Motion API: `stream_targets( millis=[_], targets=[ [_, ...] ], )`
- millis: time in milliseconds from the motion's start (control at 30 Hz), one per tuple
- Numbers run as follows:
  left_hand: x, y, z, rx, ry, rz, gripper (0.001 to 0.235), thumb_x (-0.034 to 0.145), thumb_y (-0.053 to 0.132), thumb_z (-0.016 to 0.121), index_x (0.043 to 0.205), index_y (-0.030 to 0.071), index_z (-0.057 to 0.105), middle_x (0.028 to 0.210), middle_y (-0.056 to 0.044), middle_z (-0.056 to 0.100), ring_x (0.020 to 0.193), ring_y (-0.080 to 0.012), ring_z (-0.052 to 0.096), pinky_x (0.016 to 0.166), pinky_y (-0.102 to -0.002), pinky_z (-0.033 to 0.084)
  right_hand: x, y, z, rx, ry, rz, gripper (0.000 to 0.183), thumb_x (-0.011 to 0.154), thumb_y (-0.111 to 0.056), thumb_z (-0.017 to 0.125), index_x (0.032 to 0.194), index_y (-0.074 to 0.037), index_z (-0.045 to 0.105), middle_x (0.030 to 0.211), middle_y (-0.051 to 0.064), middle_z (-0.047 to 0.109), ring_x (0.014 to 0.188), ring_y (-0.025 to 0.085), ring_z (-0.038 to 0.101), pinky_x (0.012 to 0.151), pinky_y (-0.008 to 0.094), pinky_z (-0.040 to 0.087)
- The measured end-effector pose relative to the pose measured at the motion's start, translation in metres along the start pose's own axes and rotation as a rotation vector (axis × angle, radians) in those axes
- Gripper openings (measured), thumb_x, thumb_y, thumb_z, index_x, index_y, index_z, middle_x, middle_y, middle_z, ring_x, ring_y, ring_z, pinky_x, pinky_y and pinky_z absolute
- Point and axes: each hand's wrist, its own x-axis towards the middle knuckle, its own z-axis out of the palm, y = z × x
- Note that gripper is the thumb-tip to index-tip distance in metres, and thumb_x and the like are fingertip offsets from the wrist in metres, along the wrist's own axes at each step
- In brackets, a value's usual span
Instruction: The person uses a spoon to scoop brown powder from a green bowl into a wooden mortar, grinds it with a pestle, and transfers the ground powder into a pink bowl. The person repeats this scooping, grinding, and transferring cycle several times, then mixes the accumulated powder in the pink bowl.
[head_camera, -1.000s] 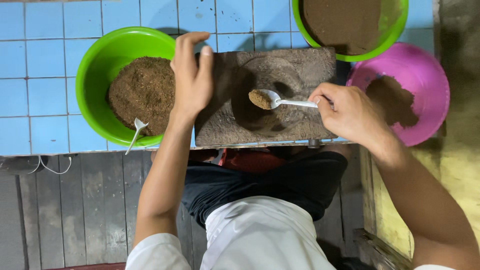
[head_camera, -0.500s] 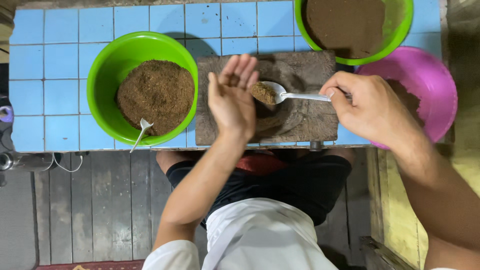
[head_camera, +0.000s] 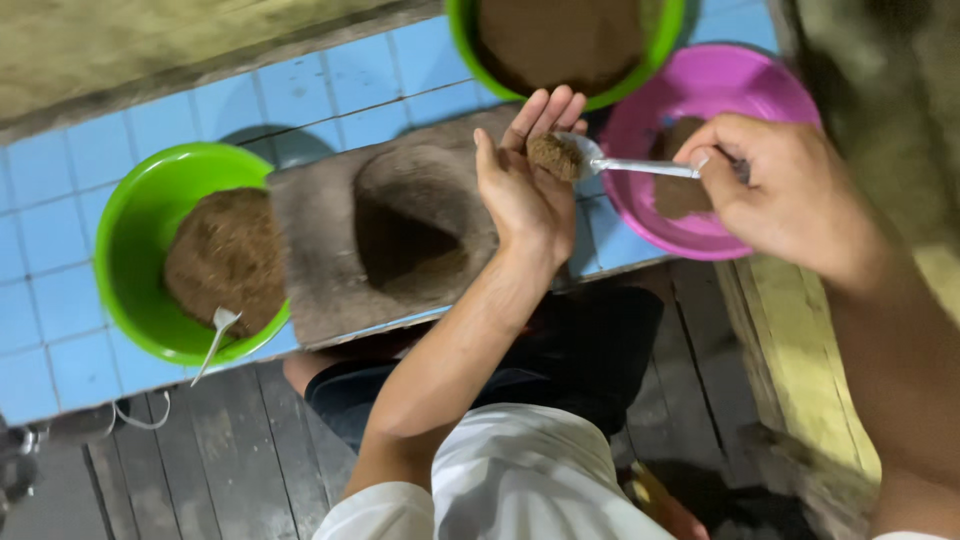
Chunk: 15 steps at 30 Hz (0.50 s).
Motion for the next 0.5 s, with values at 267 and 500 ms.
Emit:
stream_targets(
  millis=[267, 500],
  targets=[
    [0.010, -0.115, 0.006, -0.056, 0.189, -0.137, 0.074, 0.117, 0.052, 0.017, 0.132, -0.010, 0.054, 0.128, -0.032, 0.062, 0.118, -0.0410, 0.063, 0.110, -0.046, 0.048, -0.048, 0.074, -0.021, 0.100, 0.128, 0.176, 0.020, 0.109, -0.001, 0.052, 0.109, -0.002, 0.072, 0.071, 0.007, 0.061, 0.050, 0.017, 0.044, 0.043, 0.033, 0.031],
    [0.035, -0.176, -0.040, 0.202, 0.221, -0.093, 0.073, 0.114, 0.054, 0.014, 0.130, -0.004, 0.056, 0.126, -0.027, 0.066, 0.121, -0.0377, 0.063, 0.113, -0.047, 0.045, -0.053, 0.136, -0.010, 0.172, 0.100, 0.420, 0.021, 0.112, -0.003, 0.049, 0.114, -0.004, 0.070, 0.073, 0.009, 0.058, 0.050, 0.018, 0.038, 0.043, 0.034, 0.026]
  ],
)
